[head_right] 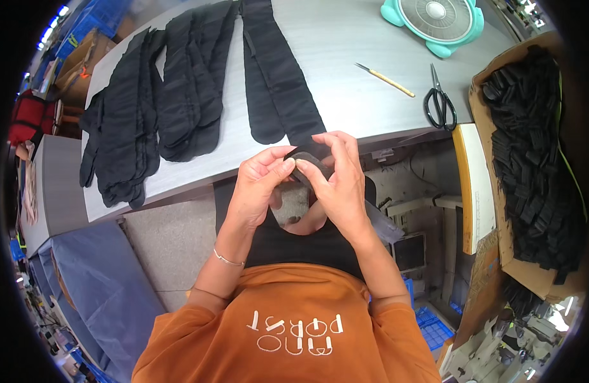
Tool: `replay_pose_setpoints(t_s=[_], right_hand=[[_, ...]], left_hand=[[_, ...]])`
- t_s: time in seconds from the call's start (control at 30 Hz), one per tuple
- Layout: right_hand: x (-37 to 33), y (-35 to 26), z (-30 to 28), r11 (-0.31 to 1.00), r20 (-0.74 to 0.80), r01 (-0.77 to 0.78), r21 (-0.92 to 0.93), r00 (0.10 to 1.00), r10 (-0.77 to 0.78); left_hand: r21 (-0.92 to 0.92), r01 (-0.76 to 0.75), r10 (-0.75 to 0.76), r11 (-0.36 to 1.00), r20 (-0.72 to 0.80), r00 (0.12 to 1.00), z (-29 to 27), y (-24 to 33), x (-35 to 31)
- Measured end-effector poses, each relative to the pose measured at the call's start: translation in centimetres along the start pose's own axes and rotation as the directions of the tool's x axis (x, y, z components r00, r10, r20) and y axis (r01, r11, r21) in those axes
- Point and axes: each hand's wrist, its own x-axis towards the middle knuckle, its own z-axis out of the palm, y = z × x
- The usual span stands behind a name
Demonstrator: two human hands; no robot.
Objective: Attaching velcro straps to black fabric sleeves in a workshop environment.
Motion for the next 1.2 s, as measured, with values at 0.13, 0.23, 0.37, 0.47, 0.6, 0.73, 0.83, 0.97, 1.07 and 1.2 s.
replay_pose_setpoints(t_s=[0.13, 0.23, 0.37, 0.47, 0.6, 0.73, 0.83, 0.97, 1.07, 1.2], right_hand=[[-0.2, 0.1, -0.3, 0.986, 0.078, -0.165, 0.023, 0.984, 0.163], [-0.4, 0.4, 0.0, 0.971, 0.039, -0.206, 0.121, 0.978, 0.203], [-0.5, 0.2, -0.1, 0.969, 0.055, -0.226, 0.103, 0.974, 0.222], [-0.6, 0.4, -0.1, 0.966, 0.074, -0.242, 0.097, 0.969, 0.235], [-0.8, 1.3, 0.2, 0.974, 0.056, -0.204, 0.096, 0.978, 0.199], [-0.9, 0.5, 0.0, 0.966, 0.066, -0.214, 0.143, 0.976, 0.206], [-0.9, 0.0, -0.6, 0.966, 0.096, -0.237, 0.106, 0.969, 0.227], [-0.9, -1.3, -1.3, 0.95, 0.099, -0.241, 0.201, 0.969, 0.225], [-0.9, -1.3, -1.6, 0.931, 0.132, -0.247, 0.27, 0.967, 0.219], [-1.5, 0.0, -1.8, 0.901, 0.228, -0.266, 0.343, 0.954, 0.195]], left_hand=[[-0.001, 0.04, -0.04, 0.999, -0.037, 0.999, 0.3, -0.3, 0.0], [0.028, 0.013, -0.011, 1.0, -0.063, 0.998, 0.5, -0.5, 0.0], [0.046, 0.008, -0.005, 0.999, -0.079, 0.997, 0.3, -0.4, 0.0], [0.097, 0.022, -0.013, 0.995, -0.098, 0.995, 0.3, 0.0, -0.2], [0.079, -0.002, 0.009, 0.997, -0.092, 0.996, 0.1, -0.7, -0.2], [0.043, 0.006, -0.001, 0.999, -0.126, 0.992, 0.4, -1.2, -0.5], [0.02, -0.033, 0.035, 0.999, -0.118, 0.992, 0.0, -2.4, -0.4], [-0.057, 0.0, -0.007, 0.998, -0.12, 0.993, 0.1, -3.0, -0.7], [-0.12, 0.047, -0.061, 0.992, -0.123, 0.991, 0.5, -3.4, -0.7], [-0.291, 0.179, -0.217, 0.94, -0.104, 0.971, 0.9, -2.7, 0.7]])
